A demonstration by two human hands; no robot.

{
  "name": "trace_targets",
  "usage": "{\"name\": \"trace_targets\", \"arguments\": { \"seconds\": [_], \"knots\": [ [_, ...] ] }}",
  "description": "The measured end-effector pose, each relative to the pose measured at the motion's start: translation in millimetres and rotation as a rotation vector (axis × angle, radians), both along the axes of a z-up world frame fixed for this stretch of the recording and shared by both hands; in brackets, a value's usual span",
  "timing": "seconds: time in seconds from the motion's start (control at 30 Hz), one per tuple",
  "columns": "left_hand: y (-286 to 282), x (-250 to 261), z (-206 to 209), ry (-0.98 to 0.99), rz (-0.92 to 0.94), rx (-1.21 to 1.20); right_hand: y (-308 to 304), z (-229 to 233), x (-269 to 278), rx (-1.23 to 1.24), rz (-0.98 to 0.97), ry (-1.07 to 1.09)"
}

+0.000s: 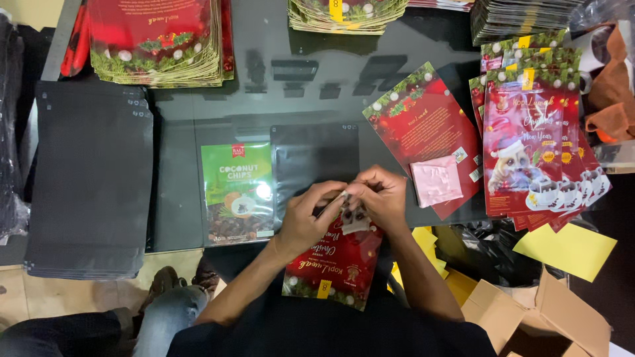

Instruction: The person repeatedly wipes the front and back of red Christmas-themed product packs with a pink cloth on a glass table. They flip each pack over, wipe both sides, and place it back in a stack. The person also handles black pouches and a green coconut chips pack nearby.

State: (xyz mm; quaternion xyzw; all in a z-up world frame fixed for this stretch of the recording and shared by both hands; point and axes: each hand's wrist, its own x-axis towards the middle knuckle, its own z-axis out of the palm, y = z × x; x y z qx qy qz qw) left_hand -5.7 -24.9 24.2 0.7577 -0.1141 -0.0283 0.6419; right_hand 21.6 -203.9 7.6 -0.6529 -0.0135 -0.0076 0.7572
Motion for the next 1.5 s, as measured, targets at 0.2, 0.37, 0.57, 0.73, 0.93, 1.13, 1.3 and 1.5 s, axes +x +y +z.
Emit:
{"name": "trace_targets", "arguments": {
  "seconds": [0.2, 0.37, 0.57, 0.73, 0.93, 1.13, 1.3, 1.5],
  "knots": [
    [-5, 7, 19, -0.268, 0.129, 0.026, -8, -5, -4, -0.036, 0.07, 0.059],
    [-4, 9, 23, -0.363, 0.132, 0.024, 4, 13, -1, 0.009, 0.066, -0.081],
    [-4, 7, 24, -0.386, 0.147, 0.005, -4, -14, -3, 0.049, 0.022, -0.131],
    [-9, 5, 19, -0.394, 0.156, -0.014, 0, 3, -2, 0.05, -0.003, -0.159],
    [-6, 5, 18, -0.377, 0.137, -0.017, -2, 17, -5, 0.004, 0.043, -0.12],
    [-6, -4, 10, -0.339, 0.095, -0.051, -40, 68, -3, -0.193, 0.251, -0.169],
    [-4, -17, 37, -0.442, -0.099, -0.157, -88, 151, 16, -0.6, 0.448, -0.445],
    [6, -20, 41, -0.581, 0.004, -0.306, -32, 146, 15, -0.351, 0.735, -0.349]
  ]
}}
